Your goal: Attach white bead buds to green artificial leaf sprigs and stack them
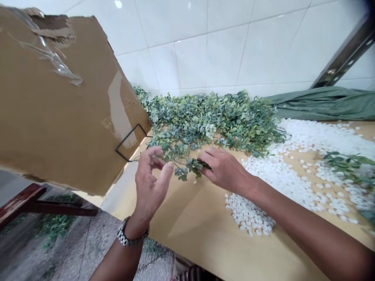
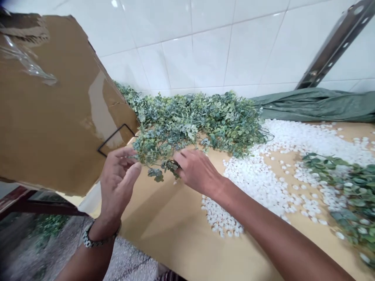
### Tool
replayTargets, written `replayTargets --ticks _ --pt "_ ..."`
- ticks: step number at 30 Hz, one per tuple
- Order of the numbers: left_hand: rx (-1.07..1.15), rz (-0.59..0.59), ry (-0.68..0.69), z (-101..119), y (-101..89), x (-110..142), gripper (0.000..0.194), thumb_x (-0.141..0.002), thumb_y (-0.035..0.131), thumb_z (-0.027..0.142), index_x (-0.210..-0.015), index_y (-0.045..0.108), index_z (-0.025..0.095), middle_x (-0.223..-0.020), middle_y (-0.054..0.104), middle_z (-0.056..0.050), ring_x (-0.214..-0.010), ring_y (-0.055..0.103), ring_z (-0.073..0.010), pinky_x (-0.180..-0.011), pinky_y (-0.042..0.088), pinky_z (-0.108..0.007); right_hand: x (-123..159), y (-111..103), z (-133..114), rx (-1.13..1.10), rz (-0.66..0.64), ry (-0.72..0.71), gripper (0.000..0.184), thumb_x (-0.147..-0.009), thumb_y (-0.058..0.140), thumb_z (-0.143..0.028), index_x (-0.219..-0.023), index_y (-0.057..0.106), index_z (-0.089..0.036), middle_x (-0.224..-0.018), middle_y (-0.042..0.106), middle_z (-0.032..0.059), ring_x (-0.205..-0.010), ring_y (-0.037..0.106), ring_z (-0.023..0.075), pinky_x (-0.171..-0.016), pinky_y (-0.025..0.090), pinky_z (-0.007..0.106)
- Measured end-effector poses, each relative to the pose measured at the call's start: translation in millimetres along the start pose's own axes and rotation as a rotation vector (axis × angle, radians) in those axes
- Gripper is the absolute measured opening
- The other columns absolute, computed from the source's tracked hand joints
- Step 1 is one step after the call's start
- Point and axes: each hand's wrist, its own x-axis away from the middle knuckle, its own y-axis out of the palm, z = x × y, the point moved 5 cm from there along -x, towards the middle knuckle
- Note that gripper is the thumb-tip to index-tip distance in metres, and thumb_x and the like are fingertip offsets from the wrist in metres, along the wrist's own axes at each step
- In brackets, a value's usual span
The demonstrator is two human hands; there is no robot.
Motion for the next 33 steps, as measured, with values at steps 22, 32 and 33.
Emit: replayTargets --ticks 22,32,33 --pt "0.847 -0.104 -0.509 -16.8 40.8 69.3 0.012 -0.071 0.074 0.027 -0.071 0.070 0.016 -0.058 0.062 0.002 -0.052 0.053 -0.0087 -0.053 0.044 -0.020 90.2 -22.7 8.4 -0.625 0.152 0.201 0.012 -0.086 0.056 -0.021 -0.089 0.067 -0.017 -0.081 0.066 0.0031 -0.074 0.063 0.0139 -0.067 0.049 0.025" --pt "0.771 -0.243 -0.365 -11.3 48.3 81.9 0.009 -0.074 0.074 0.026 -0.078 0.073 0.018 -0.057 0.063 0.001 -0.051 0.055 -0.0096 -0.049 0.045 -0.019 96.2 -53.9 0.4 -0.302 0.308 0.160 0.019 -0.087 0.056 -0.030 -0.094 0.065 -0.016 -0.087 0.067 0.0083 -0.080 0.063 0.0204 -0.071 0.049 0.033" --pt "0.757 -0.263 -0.347 -10.1 47.5 81.0 0.008 -0.075 0.073 0.025 -0.078 0.073 0.018 -0.057 0.062 0.001 -0.051 0.054 -0.0095 -0.048 0.044 -0.020 93.4 -56.4 -2.3 -0.278 0.305 0.137 0.021 -0.087 0.056 -0.030 -0.098 0.065 -0.016 -0.092 0.067 0.0099 -0.086 0.063 0.0221 -0.075 0.049 0.035"
